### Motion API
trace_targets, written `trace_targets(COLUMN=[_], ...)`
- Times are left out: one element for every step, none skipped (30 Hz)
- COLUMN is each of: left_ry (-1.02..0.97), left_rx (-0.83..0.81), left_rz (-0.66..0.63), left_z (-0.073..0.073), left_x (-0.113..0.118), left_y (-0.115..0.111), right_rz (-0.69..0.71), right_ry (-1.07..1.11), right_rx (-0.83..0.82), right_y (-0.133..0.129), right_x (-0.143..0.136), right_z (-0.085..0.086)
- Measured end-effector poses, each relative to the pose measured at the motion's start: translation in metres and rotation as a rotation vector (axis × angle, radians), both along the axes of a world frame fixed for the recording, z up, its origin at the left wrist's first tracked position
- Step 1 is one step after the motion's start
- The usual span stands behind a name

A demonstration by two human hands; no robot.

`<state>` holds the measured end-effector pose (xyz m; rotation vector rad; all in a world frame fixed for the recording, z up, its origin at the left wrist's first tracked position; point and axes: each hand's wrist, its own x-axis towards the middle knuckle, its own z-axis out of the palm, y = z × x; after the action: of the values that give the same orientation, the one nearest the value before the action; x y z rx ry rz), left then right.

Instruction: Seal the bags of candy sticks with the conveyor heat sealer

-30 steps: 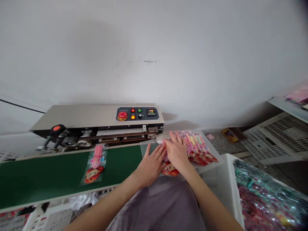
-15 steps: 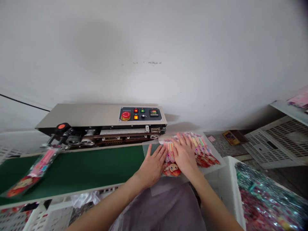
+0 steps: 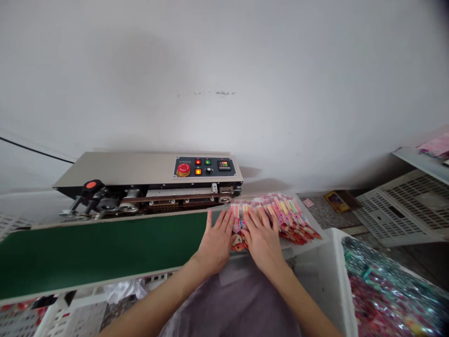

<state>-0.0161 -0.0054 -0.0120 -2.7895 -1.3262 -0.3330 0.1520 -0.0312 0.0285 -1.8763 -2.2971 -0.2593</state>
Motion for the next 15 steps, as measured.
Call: trace_targets(left_ry=[0.007, 0.014, 0.022, 0.028, 0.032, 0.034, 0.034, 0.032, 0.028, 0.021, 0.015, 0.011, 0.01, 0.011, 0.017], left_rx=[-0.015, -0.027, -0.035, -0.035, -0.029, -0.021, -0.015, -0.01, -0.009, -0.01, -0.013, -0.018, -0.028, -0.041, -0.054], left_rz=[0.019, 0.037, 0.042, 0.03, 0.004, -0.027, -0.059, -0.08, -0.088, -0.083, -0.071, -0.057, -0.04, -0.021, 0.0], left_z=[0.002, 0.005, 0.006, 0.008, 0.008, 0.008, 0.006, 0.005, 0.003, 0.001, 0.0, 0.0, 0.001, 0.004, 0.008], left_x=[0.0, 0.0, 0.0, 0.001, 0.001, 0.001, 0.001, 0.001, 0.0, -0.001, -0.003, -0.006, -0.009, -0.013, -0.017], left_y=[0.0, 0.0, 0.001, 0.002, 0.003, 0.005, 0.006, 0.007, 0.008, 0.008, 0.008, 0.008, 0.007, 0.005, 0.004], right_rz=[-0.017, -0.029, -0.035, -0.037, -0.038, -0.041, -0.049, -0.055, -0.059, -0.059, -0.058, -0.059, -0.057, -0.053, -0.048], right_ry=[0.004, 0.008, 0.011, 0.014, 0.016, 0.017, 0.019, 0.019, 0.019, 0.019, 0.021, 0.024, 0.029, 0.036, 0.044], right_rx=[0.001, 0.005, 0.006, 0.002, -0.008, -0.021, -0.033, -0.045, -0.054, -0.061, -0.062, -0.058, -0.051, -0.042, -0.032], right_y=[0.0, 0.0, -0.001, -0.001, -0.001, -0.001, -0.001, -0.001, -0.001, 0.0, 0.0, 0.0, 0.001, 0.002, 0.002], right_x=[0.0, 0.0, 0.001, 0.001, 0.001, 0.001, 0.001, 0.0, 0.0, 0.0, -0.001, -0.002, -0.004, -0.006, -0.008], right_z=[-0.001, -0.002, -0.003, -0.003, -0.004, -0.004, -0.005, -0.005, -0.005, -0.005, -0.006, -0.007, -0.008, -0.009, -0.01])
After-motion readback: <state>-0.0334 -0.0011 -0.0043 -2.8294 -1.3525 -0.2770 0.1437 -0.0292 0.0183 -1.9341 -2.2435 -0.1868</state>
